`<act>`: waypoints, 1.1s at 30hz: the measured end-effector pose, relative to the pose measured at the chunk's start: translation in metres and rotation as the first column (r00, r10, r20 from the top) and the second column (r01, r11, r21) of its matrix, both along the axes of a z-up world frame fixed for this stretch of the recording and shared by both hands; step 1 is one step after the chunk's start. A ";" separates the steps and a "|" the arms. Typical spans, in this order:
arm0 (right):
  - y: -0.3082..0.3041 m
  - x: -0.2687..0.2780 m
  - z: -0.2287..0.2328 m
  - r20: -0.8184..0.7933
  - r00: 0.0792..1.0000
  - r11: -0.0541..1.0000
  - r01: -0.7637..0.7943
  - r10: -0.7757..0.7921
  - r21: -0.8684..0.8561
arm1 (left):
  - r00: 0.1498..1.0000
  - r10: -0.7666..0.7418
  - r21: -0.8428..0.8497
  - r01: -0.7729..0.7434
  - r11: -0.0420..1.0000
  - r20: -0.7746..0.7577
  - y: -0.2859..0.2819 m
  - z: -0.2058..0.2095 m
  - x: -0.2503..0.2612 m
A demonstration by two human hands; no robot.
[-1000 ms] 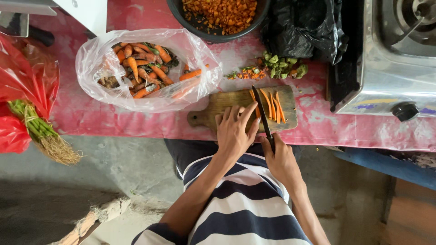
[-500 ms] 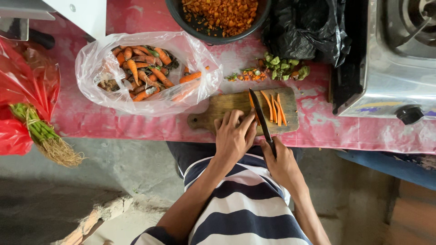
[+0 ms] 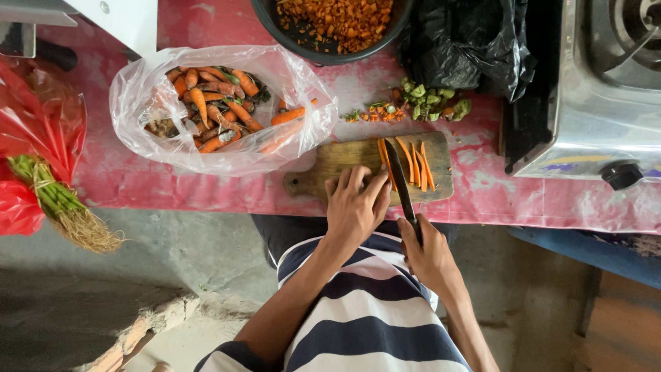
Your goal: The person cuts carrots into slices and then into smaller pieces using a knife on a wooden board.
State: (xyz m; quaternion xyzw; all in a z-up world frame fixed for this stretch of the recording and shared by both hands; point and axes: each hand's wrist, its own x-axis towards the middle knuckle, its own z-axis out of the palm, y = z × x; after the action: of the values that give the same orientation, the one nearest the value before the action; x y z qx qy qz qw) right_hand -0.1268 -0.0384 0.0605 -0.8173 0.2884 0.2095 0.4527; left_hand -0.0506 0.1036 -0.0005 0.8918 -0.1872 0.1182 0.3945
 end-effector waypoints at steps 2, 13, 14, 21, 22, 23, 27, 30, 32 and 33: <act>-0.001 0.000 -0.002 0.026 1.000 1.000 -0.015 0.015 -0.010 | 1.000 -0.003 -0.002 0.003 1.000 -0.005 0.000 0.000 -0.001; 0.000 0.000 -0.009 0.059 0.997 0.999 -0.039 0.039 -0.001 | 1.000 0.010 0.028 -0.010 1.000 -0.022 -0.001 0.001 0.001; 0.000 0.000 -0.012 0.120 0.991 0.997 -0.057 0.062 -0.042 | 1.000 0.007 0.026 -0.006 1.000 -0.015 0.000 0.001 0.001; -0.002 -0.003 -0.024 0.217 0.967 0.978 -0.095 0.136 -0.186 | 0.999 0.035 0.049 -0.034 0.998 -0.024 -0.005 0.008 0.002; -0.002 -0.002 -0.025 0.218 0.967 0.978 -0.093 0.134 -0.187 | 0.999 0.033 0.049 -0.032 0.998 -0.023 -0.005 0.009 0.003; -0.001 -0.002 -0.026 0.203 0.968 0.971 -0.103 0.147 -0.215 | 0.998 0.045 0.063 -0.043 0.997 -0.036 -0.006 0.009 0.003; 0.000 0.000 -0.025 0.169 0.973 0.961 -0.113 0.159 -0.253 | 0.995 0.072 0.073 -0.067 0.995 -0.072 -0.009 0.010 0.005; 0.001 0.002 -0.026 0.185 0.971 0.964 -0.104 0.151 -0.245 | 0.996 0.056 0.089 -0.050 0.995 -0.067 -0.008 0.011 0.004; 0.000 0.001 -0.027 0.175 0.974 0.963 -0.100 0.147 -0.252 | 0.997 0.045 0.109 -0.038 0.993 -0.065 -0.008 0.010 0.004; 0.000 0.000 -0.028 0.166 0.976 0.961 -0.096 0.143 -0.260 | 0.998 0.033 0.127 -0.025 0.992 -0.062 -0.007 0.009 0.005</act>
State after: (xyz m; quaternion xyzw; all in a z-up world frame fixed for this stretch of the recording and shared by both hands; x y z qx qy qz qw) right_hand -0.1263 -0.0380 0.0325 -0.8997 0.2196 0.1222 0.3569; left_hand -0.0457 0.0961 0.0089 0.9210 -0.1688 0.0834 0.3412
